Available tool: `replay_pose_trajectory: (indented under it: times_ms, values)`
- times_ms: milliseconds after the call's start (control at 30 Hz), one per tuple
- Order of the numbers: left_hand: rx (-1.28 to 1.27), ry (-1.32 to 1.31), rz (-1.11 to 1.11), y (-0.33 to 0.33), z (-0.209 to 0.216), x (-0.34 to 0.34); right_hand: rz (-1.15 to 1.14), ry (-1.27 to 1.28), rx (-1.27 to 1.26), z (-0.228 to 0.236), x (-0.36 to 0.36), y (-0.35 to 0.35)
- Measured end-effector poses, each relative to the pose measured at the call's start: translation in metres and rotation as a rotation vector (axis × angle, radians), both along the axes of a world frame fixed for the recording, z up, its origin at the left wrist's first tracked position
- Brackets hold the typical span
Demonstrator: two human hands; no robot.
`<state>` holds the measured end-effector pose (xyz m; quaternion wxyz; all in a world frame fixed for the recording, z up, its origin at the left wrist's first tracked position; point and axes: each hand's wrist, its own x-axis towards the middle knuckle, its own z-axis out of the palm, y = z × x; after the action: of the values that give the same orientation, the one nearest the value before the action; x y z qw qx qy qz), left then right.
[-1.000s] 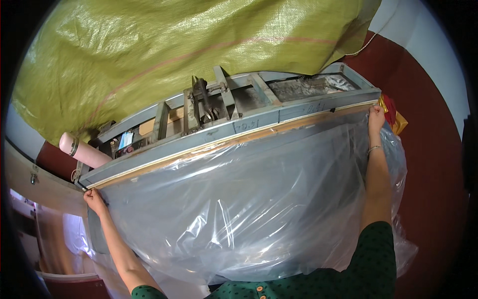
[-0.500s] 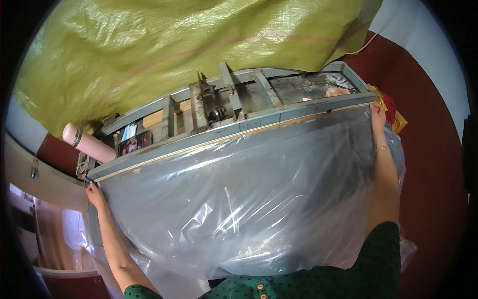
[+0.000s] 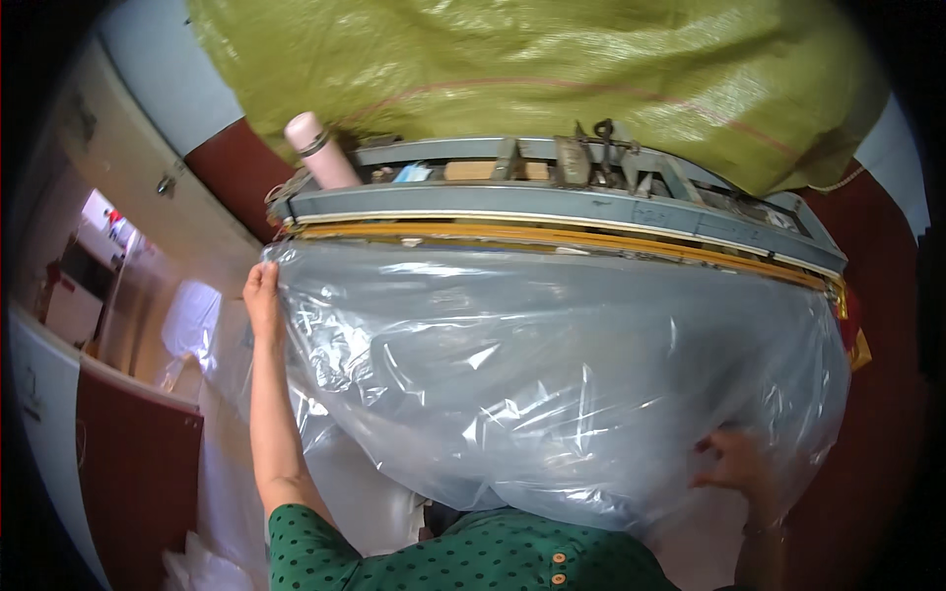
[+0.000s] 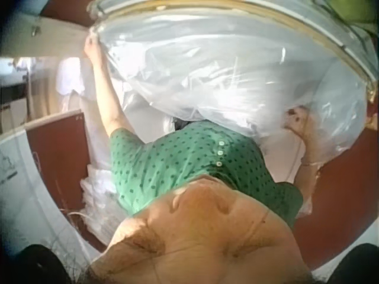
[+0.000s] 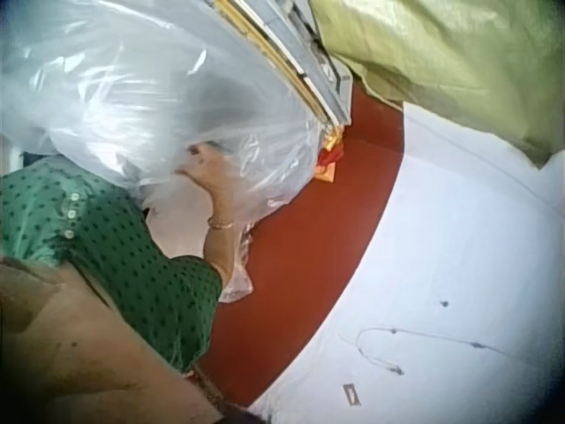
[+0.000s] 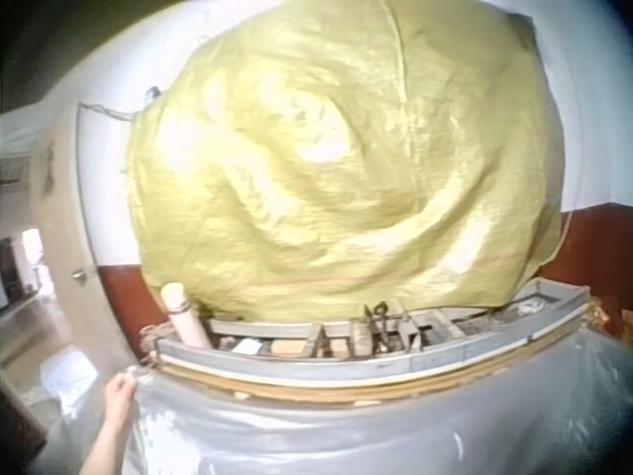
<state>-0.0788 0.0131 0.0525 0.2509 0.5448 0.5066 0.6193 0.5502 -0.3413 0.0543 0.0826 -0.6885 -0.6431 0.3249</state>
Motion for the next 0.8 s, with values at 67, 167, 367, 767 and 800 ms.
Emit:
replay_pose_trajectory:
  times_ms: [67, 167, 367, 767, 800]
  values:
    - [-0.007, 0.045, 0.063, -0.011, 0.003, 0.002, 0.071, 0.005, -0.014, -0.041, -0.014, -0.01]
    - [0.014, -0.008, 0.072, -0.028, 0.005, 0.001, 0.209, -0.017, 0.298, -0.085, -0.042, 0.0]
    - [0.02, -0.233, -0.117, -0.051, 0.01, 0.008, 0.099, -0.056, 0.068, -0.166, -0.066, 0.024]
    - [0.08, -0.095, -0.014, -0.073, 0.019, 0.037, -0.087, -0.348, 0.239, -0.219, -0.036, 0.023]
    - [0.063, -0.136, -0.052, -0.071, 0.02, 0.042, -0.173, -0.327, 0.306, -0.221, -0.034, 0.018]
